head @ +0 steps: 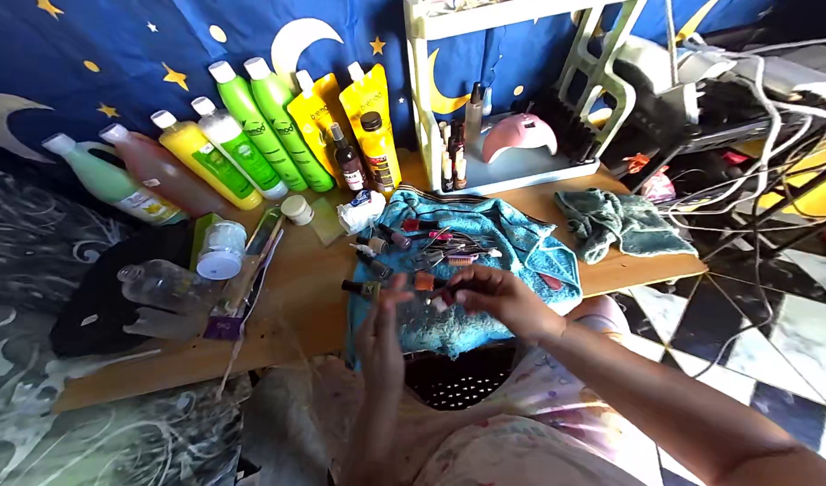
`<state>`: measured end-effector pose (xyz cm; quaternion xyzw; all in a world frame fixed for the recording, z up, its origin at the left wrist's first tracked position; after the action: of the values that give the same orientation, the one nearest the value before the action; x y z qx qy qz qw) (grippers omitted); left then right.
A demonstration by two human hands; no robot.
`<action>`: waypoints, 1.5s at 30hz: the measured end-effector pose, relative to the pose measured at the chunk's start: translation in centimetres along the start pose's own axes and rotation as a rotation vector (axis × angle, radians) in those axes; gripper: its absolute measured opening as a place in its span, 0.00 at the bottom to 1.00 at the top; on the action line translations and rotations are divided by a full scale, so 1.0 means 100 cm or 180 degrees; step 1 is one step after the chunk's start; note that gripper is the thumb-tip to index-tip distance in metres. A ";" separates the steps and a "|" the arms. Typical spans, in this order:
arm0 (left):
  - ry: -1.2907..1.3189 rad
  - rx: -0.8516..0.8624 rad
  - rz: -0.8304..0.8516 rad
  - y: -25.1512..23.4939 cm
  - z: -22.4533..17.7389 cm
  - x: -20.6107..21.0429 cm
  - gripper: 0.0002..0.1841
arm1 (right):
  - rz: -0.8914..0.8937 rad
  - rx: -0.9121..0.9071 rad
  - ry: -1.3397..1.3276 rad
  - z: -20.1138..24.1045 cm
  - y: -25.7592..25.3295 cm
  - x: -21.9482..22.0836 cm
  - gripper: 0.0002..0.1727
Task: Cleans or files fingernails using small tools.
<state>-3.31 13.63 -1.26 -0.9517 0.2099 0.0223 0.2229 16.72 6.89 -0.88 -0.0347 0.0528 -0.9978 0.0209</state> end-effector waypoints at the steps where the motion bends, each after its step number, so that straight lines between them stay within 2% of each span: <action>1: -0.0213 0.0010 -0.0131 -0.005 0.002 -0.016 0.28 | -0.0160 -0.0012 0.0184 0.007 -0.005 -0.016 0.11; 4: -0.0804 0.0013 -0.0509 -0.015 0.012 -0.066 0.21 | -0.0717 -0.0061 0.0632 0.025 -0.020 -0.075 0.12; 8: -0.1214 -0.0296 -0.0947 -0.017 0.045 -0.113 0.20 | -0.1327 -0.0272 0.1344 0.040 -0.050 -0.152 0.15; 11: -0.1385 -0.0404 -0.1123 -0.012 0.064 -0.120 0.19 | -0.1546 -0.0135 0.1700 0.047 -0.072 -0.187 0.16; 14: -0.1347 -0.0398 -0.1111 -0.012 0.067 -0.119 0.17 | -0.1654 -0.0008 0.1687 0.044 -0.096 -0.205 0.17; 25: -0.0999 -0.0031 -0.1230 -0.011 0.066 -0.123 0.10 | -0.1581 0.0289 0.2343 0.025 -0.171 -0.227 0.15; 28: -0.1123 0.0078 -0.1199 -0.012 0.063 -0.122 0.10 | -0.1517 0.0265 0.2581 0.022 -0.187 -0.231 0.15; 33: -0.1340 0.0151 -0.1106 -0.012 0.061 -0.120 0.10 | -0.1401 0.0537 0.2918 0.016 -0.214 -0.234 0.16; 39: -0.1331 0.0085 -0.1162 -0.011 0.061 -0.118 0.10 | -0.1336 0.1007 0.3031 0.005 -0.241 -0.231 0.19; 45: -0.1298 0.0115 -0.1242 -0.009 0.064 -0.117 0.10 | -0.1466 0.1136 0.2830 0.000 -0.248 -0.226 0.22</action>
<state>-13.29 21.74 -5.07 -0.9458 -0.0261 0.1662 0.2776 38.26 32.59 0.23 0.3850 -0.1230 -0.8884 -0.2175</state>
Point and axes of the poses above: each hand's wrist, its own y-axis away from the middle knuckle, its own x-axis out of the palm, z = x × y, the point moved 7 cm from there along -y, towards the middle knuckle, and after that the axes turned 7 degrees about z, right-handed, at the moved point
